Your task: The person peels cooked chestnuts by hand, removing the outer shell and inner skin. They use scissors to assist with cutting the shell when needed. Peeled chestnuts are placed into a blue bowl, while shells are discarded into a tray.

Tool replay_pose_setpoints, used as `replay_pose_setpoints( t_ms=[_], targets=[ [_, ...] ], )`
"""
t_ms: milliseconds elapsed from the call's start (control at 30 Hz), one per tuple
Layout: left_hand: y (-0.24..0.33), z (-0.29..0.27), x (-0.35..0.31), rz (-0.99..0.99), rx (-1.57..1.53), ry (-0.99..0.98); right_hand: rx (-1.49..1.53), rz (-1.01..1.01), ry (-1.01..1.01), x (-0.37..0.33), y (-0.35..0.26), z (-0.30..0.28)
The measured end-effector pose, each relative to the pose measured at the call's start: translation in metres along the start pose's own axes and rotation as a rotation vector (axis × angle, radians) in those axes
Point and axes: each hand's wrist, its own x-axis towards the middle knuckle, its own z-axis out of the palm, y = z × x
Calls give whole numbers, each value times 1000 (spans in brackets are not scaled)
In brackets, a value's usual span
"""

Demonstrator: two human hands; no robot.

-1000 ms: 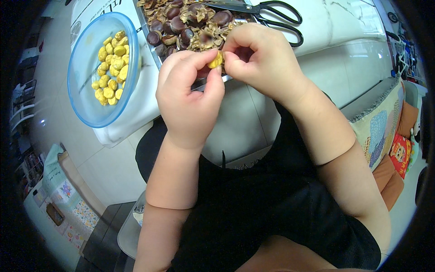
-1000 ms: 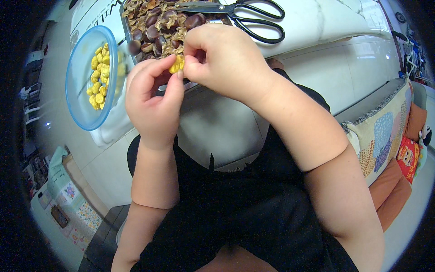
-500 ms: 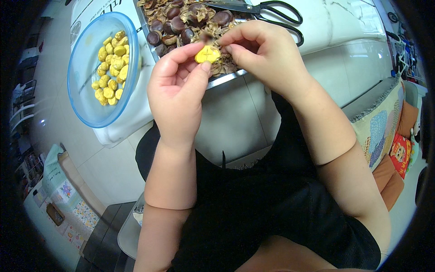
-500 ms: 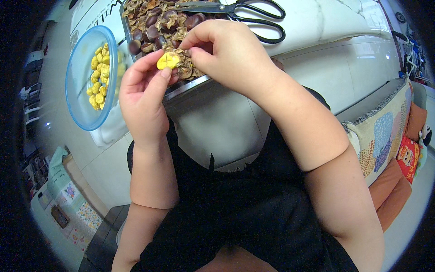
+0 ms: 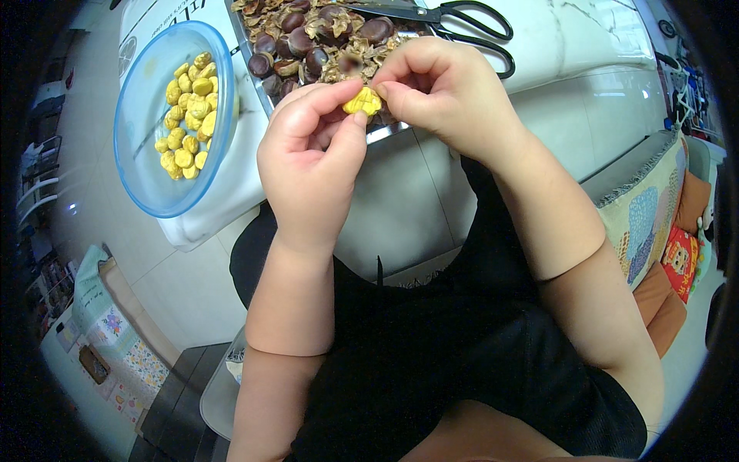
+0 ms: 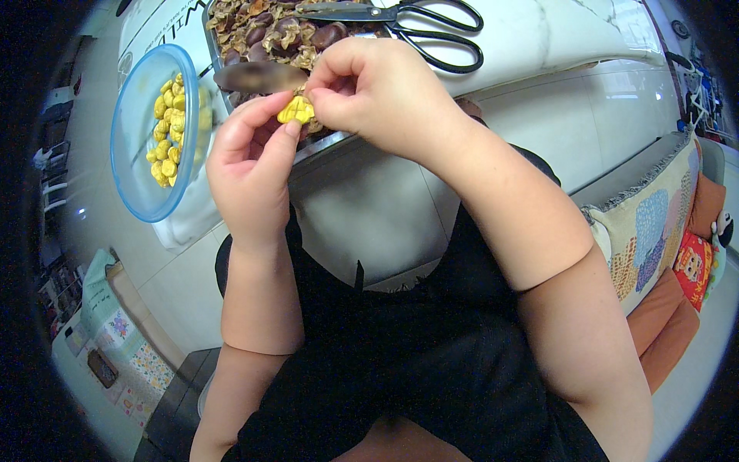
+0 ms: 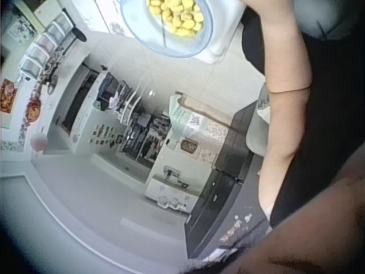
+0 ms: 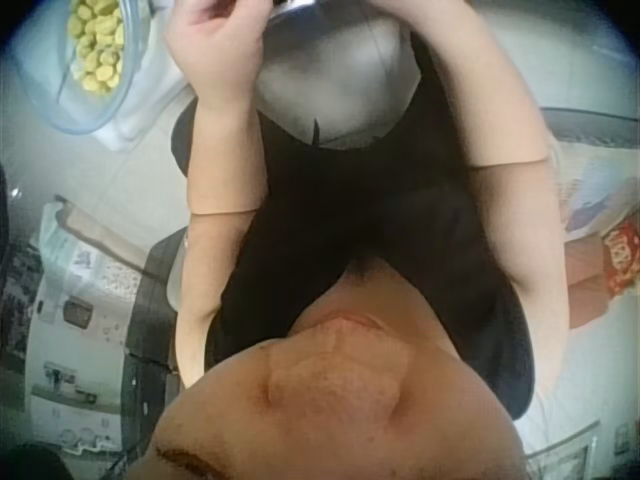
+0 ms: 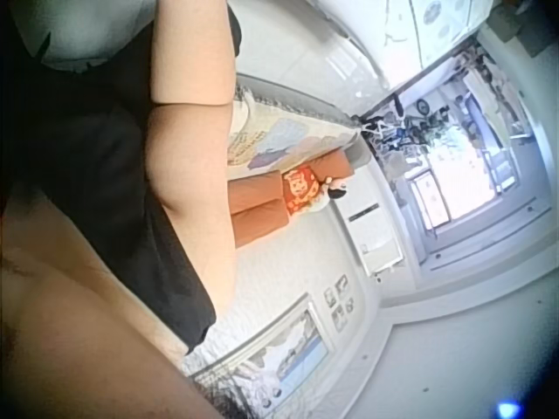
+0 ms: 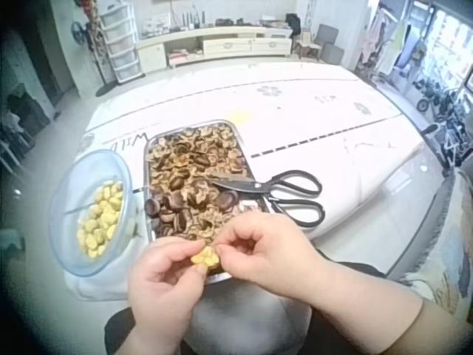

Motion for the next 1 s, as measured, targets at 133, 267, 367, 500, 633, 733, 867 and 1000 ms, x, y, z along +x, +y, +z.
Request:
replay_pose_setpoints(
  t_ms=[133,267,367,500,633,733,867,1000],
  targets=[
    [-1,-1,1,7,-12,11,83,26,5,1,2,0],
    [-1,-1,2,8,-25,14,136,49,1,0,2,1],
    [-1,-1,1,0,-17,10,70,9,-4,0,2,0],
    [-1,-2,1,4,5,8,44,37,45,1,-1,2],
    [0,-1,1,-7,-22,10,131,72,-18,1,2,1],
    [1,-1,1,-25,-74,35,241,143,-37,2,-2,1],
    [0,-1,2,-16,-78,27,171,53,-14,1,1,2],
    [-1,-2,2,5,-35,2,101,10,-9,1,2,1]
  ],
)
